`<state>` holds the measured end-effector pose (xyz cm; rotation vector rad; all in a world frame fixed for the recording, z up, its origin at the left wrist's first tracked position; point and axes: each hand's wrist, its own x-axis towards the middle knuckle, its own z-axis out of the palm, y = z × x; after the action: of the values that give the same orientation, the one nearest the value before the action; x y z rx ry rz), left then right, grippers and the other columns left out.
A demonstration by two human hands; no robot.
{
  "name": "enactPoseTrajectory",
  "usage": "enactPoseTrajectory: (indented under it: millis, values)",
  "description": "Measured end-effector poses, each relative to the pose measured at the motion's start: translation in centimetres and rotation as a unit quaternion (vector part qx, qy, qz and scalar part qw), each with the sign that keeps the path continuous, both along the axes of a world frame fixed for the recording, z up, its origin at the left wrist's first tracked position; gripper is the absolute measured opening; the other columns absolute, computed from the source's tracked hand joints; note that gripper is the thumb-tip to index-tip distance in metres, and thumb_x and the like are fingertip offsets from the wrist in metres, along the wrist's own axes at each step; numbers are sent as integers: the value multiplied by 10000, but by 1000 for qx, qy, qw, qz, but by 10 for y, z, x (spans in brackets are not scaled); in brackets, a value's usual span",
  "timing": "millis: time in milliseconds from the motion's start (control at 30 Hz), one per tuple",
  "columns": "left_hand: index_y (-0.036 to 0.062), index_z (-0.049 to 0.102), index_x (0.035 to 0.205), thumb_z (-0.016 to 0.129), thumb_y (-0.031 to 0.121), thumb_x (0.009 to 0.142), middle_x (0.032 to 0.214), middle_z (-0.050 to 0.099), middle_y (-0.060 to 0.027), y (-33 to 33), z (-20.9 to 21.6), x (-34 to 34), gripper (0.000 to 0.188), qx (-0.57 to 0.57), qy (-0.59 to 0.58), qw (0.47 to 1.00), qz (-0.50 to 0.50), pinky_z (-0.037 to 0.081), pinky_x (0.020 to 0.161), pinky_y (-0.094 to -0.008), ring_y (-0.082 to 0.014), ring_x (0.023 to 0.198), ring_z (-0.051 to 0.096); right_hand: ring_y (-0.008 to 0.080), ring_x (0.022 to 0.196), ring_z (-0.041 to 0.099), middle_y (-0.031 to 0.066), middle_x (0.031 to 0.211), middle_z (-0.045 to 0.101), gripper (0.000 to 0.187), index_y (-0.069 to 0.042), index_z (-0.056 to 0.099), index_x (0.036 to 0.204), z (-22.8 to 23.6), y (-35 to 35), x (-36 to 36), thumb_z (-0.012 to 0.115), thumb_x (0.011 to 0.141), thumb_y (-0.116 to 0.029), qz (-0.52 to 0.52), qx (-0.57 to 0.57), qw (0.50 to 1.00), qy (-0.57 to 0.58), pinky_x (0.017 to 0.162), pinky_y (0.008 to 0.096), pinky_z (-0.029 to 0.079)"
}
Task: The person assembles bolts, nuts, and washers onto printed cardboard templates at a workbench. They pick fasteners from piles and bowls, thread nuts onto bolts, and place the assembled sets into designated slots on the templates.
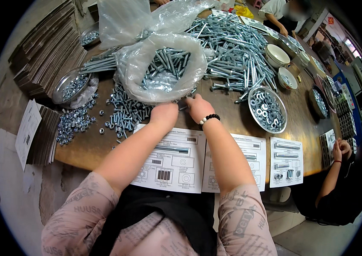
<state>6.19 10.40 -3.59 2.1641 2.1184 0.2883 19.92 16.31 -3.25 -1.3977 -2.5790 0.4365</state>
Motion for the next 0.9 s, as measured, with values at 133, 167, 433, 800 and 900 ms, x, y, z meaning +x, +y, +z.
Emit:
enactPoseTrajectory:
  millis: [133,167,433,800,900]
  values:
    - [2,587,895,496,108,793,873,625,-165,-4,-1,5,173,10,-3,999,38,525,643,-385,-292,794,637,347,868,562,153,943,542,181,-130,580,963,-1,-4,5,591,783,-146,3,1,1000,13,745,406,471]
    - [3,582,907,502,113,792,879,625,-167,-5,-1,6,179,-9,-9,998,57,524,652,-390,-295,804,637,341,864,562,147,935,547,178,-124,578,957,-4,-6,10,592,781,-145,4,6,999,40,742,400,469]
    - [-17,576,984,510,112,782,971,611,-210,2,4,0,248,-46,-22,998,48,504,742,-430,-348,895,609,237,717,544,93,782,547,212,-69,569,946,48,-50,80,643,748,-79,-27,-48,978,200,653,323,447]
    - [54,618,870,580,179,693,849,627,-132,-47,29,56,220,-83,-69,973,-204,479,703,-417,-308,812,602,293,793,576,97,862,563,173,-137,596,941,59,-150,196,602,768,-130,51,-133,986,-85,689,381,470]
    - [62,611,857,567,198,715,833,626,-117,-82,37,108,201,-129,-108,929,-329,486,691,-402,-289,802,607,297,764,585,100,861,559,187,-143,586,946,63,-155,202,580,762,-108,48,-100,975,-193,659,384,482]
